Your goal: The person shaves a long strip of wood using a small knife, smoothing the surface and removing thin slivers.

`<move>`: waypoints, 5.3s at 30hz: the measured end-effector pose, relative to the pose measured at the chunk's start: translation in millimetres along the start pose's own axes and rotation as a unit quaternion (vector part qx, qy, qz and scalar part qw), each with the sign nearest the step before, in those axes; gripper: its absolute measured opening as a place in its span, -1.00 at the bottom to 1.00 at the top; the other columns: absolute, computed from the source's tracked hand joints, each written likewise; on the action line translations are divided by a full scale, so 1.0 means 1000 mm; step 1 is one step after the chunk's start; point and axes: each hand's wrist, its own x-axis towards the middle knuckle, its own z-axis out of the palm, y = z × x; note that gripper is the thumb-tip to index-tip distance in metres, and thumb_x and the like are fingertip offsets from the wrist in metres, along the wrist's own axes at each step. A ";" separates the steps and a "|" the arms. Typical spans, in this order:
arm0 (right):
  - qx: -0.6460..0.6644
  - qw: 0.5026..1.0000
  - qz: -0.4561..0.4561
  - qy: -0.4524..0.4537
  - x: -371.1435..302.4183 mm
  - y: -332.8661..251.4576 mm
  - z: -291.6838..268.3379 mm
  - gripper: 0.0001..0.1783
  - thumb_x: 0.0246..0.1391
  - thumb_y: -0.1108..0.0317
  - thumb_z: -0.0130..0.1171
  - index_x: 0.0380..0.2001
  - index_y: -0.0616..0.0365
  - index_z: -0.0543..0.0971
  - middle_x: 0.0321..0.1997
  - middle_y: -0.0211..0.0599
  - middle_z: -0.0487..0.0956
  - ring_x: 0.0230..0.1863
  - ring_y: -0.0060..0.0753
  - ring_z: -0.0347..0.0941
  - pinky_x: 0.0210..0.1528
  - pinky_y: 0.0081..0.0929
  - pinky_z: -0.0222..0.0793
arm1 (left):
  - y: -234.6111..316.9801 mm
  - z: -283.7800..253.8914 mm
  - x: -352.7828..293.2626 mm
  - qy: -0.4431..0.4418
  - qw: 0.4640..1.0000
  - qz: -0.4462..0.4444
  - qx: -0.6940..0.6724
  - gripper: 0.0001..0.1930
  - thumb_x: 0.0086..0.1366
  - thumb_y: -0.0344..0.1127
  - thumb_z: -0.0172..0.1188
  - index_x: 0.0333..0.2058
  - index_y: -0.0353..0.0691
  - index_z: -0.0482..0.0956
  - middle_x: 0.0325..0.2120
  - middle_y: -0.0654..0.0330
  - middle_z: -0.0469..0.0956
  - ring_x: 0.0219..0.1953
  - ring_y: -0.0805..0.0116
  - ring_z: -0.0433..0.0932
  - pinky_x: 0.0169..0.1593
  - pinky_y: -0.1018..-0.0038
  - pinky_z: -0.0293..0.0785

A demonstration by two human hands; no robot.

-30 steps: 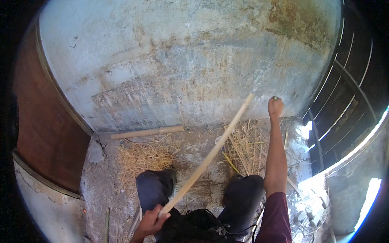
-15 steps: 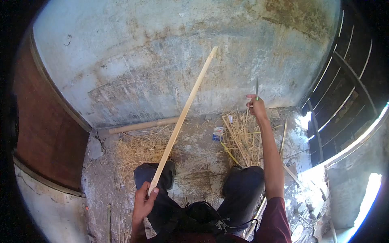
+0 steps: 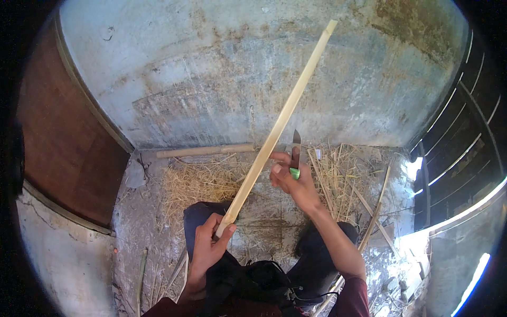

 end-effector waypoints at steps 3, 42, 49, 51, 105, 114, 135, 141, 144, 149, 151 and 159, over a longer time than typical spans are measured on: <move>-0.004 1.000 -0.014 0.004 0.002 0.019 -0.004 -0.56 0.46 0.11 0.26 0.17 0.23 0.58 -0.38 -0.39 0.63 -0.42 -0.66 0.42 -0.38 -0.58 0.25 | 0.000 0.007 0.003 0.013 0.999 0.029 0.031 -0.73 0.44 -0.27 0.42 -0.29 -0.29 0.52 -0.67 0.20 0.52 -0.67 0.58 0.44 -0.57 0.47 0.28; -0.344 0.894 -0.285 -0.007 -0.024 0.024 0.003 -0.65 0.15 0.29 0.56 -0.13 0.08 0.57 -0.28 -0.23 0.71 -0.37 -0.11 0.67 -0.37 -0.25 0.53 | -0.001 0.010 0.019 0.018 0.992 -0.022 -0.123 -0.74 0.62 -0.20 0.17 -0.17 -0.32 0.55 -0.60 0.30 0.45 -0.56 0.61 0.35 -0.47 0.49 0.25; -0.386 0.863 -0.321 -0.057 -0.025 0.013 0.003 -0.78 0.09 0.28 0.57 -0.32 0.05 0.68 -0.43 -0.36 0.65 -0.52 -0.24 0.60 -0.50 -0.29 0.44 | 0.004 0.004 0.021 0.074 0.995 0.029 -0.066 -0.78 0.56 -0.27 0.26 -0.13 -0.36 0.57 -0.58 0.29 0.48 -0.54 0.66 0.34 -0.50 0.53 0.22; -0.389 0.860 -0.324 -0.061 -0.025 0.015 0.004 -0.79 0.10 0.26 0.56 -0.33 0.04 0.70 -0.44 -0.38 0.65 -0.53 -0.25 0.59 -0.51 -0.30 0.43 | 0.006 0.003 0.021 0.084 0.994 0.036 -0.062 -0.80 0.55 -0.30 0.27 -0.12 -0.36 0.57 -0.57 0.29 0.48 -0.54 0.66 0.35 -0.50 0.54 0.23; -0.447 0.792 -0.415 0.029 -0.051 0.006 0.033 -0.74 -0.07 0.37 0.65 -0.50 0.07 0.66 -0.57 -0.36 0.52 -0.69 -0.38 0.44 -0.67 -0.39 0.28 | 0.012 0.011 0.024 0.186 0.981 0.044 -0.027 -0.69 0.42 -0.22 0.48 -0.36 -0.31 0.60 -0.67 0.41 0.40 -0.56 0.76 0.27 -0.55 0.61 0.15; -0.464 0.767 -0.439 0.067 -0.056 0.012 0.035 -0.67 -0.02 0.33 0.63 -0.54 0.00 0.56 -0.54 -0.42 0.52 -0.66 -0.42 0.45 -0.65 -0.42 0.30 | 0.014 0.014 0.027 0.199 0.978 0.058 -0.033 -0.62 0.45 -0.25 0.44 -0.47 -0.23 0.45 -0.63 0.52 0.27 -0.52 0.77 0.16 -0.52 0.59 0.02; -0.477 0.764 -0.430 0.062 -0.051 0.016 0.032 -0.73 0.01 0.27 0.61 -0.51 -0.05 0.63 -0.52 -0.45 0.53 -0.65 -0.41 0.48 -0.64 -0.40 0.33 | 0.017 0.001 0.013 0.125 0.992 0.019 0.008 -0.70 0.56 -0.24 0.29 -0.31 -0.32 0.47 -0.70 0.23 0.34 -0.65 0.70 0.26 -0.62 0.50 0.10; -0.459 0.787 -0.288 0.296 -0.009 -0.014 -0.028 -0.76 0.15 0.36 0.53 -0.46 0.15 0.63 -0.51 -0.11 0.65 -0.62 -0.22 0.52 -0.59 -0.41 0.33 | 0.014 0.005 -0.014 0.086 0.996 0.007 0.003 -0.71 0.55 -0.24 0.30 -0.29 -0.33 0.48 -0.72 0.22 0.37 -0.68 0.68 0.33 -0.61 0.50 0.15; -0.410 0.820 -0.299 0.263 -0.014 -0.006 -0.013 -0.76 0.13 0.46 0.54 -0.47 0.19 0.61 -0.54 -0.16 0.65 -0.56 -0.35 0.60 -0.55 -0.43 0.39 | 0.006 0.004 -0.007 0.061 0.998 0.006 0.009 -0.71 0.56 -0.21 0.28 -0.26 -0.32 0.50 -0.70 0.21 0.41 -0.68 0.67 0.38 -0.60 0.50 0.19; -0.345 0.846 -0.383 0.137 -0.027 0.005 0.007 -0.82 0.08 0.44 0.56 -0.43 0.14 0.68 -0.54 -0.25 0.62 -0.60 -0.32 0.55 -0.57 -0.39 0.38 | 0.006 -0.006 0.004 0.060 0.997 -0.008 -0.038 -0.69 0.59 -0.14 0.23 -0.18 -0.31 0.53 -0.64 0.28 0.45 -0.60 0.69 0.36 -0.57 0.51 0.21; -0.389 0.834 -0.389 0.037 -0.031 0.008 0.008 -0.82 0.01 0.36 0.62 -0.39 0.06 0.74 -0.55 -0.34 0.59 -0.62 -0.32 0.51 -0.59 -0.36 0.36 | 0.006 -0.005 0.004 0.060 0.997 -0.007 -0.037 -0.71 0.58 -0.16 0.24 -0.16 -0.32 0.53 -0.63 0.30 0.45 -0.58 0.70 0.34 -0.57 0.52 0.20; -0.410 0.818 -0.403 -0.022 -0.036 0.012 0.010 -0.79 -0.04 0.23 0.64 -0.41 -0.02 0.75 -0.56 -0.47 0.54 -0.66 -0.39 0.45 -0.63 -0.36 0.29 | 0.013 0.000 0.007 0.059 0.996 -0.002 -0.067 -0.77 0.55 -0.25 0.30 -0.16 -0.32 0.54 -0.62 0.35 0.44 -0.58 0.74 0.29 -0.56 0.55 0.15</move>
